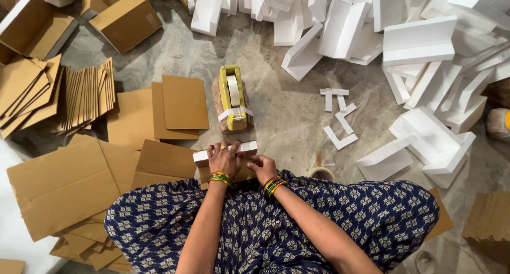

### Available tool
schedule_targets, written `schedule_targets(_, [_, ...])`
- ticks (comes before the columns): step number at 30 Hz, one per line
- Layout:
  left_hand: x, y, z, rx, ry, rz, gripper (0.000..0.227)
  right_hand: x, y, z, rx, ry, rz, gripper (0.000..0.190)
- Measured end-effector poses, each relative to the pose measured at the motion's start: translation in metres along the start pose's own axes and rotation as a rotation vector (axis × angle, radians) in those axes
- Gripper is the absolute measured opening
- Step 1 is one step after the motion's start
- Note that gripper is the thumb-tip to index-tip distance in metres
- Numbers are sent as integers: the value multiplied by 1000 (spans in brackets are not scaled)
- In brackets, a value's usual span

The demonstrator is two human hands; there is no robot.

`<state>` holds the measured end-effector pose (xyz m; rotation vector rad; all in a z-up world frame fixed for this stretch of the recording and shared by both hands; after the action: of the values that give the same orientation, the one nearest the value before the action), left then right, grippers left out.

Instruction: The person sits on the floor and assembles small cardboard boxes by inserting white foam inserts into the cardboard shells. They use a tape dispenser to apply tape to secure the foam pieces inside the boxes.

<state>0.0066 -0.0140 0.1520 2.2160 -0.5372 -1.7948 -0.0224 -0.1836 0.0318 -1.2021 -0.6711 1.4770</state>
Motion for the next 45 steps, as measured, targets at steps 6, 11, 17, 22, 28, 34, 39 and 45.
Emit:
schedule_targets(6, [0,-1,-3,-36,-87,-15,47,0,31,-30,97,101,82,48])
schedule_targets(11, [9,-2,-7,-143,-114,-80,76,7,39,-41,85,156,6,48])
schedule_targets(17, [5,4,-6,-60,77,-165,61,-19,31,-29,152,245,85,62])
schedule_targets(22, [7,3,-11,-100,31,-106,60,-34,-34,-54,-209,282,-145,29])
schedule_targets(28, [13,1,-6,-102,-85,-152,62,23,-44,-113,-83,-50,106,45])
schedule_targets(34, [16,-3,-11,-73,-16,-163,65,35,-12,-158,51,-340,683,52])
schedule_targets(39, [27,-7,-3,-94,-71,-183,67,32,19,-165,269,-438,555,41])
schedule_targets(45, [19,-4,1,-53,46,-143,64,20,27,-148,279,-224,244,24])
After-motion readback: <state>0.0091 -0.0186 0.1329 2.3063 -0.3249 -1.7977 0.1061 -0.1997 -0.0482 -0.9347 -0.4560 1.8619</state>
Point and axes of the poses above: each hand's wrist, its own z-axis away from the middle knuckle, its own x-axis out of the palm, y = z × x, the point moved 7 cm from there along -z, towards the middle knuckle, and after that the axes turned 9 degrees about y, right-handed, at the moved point
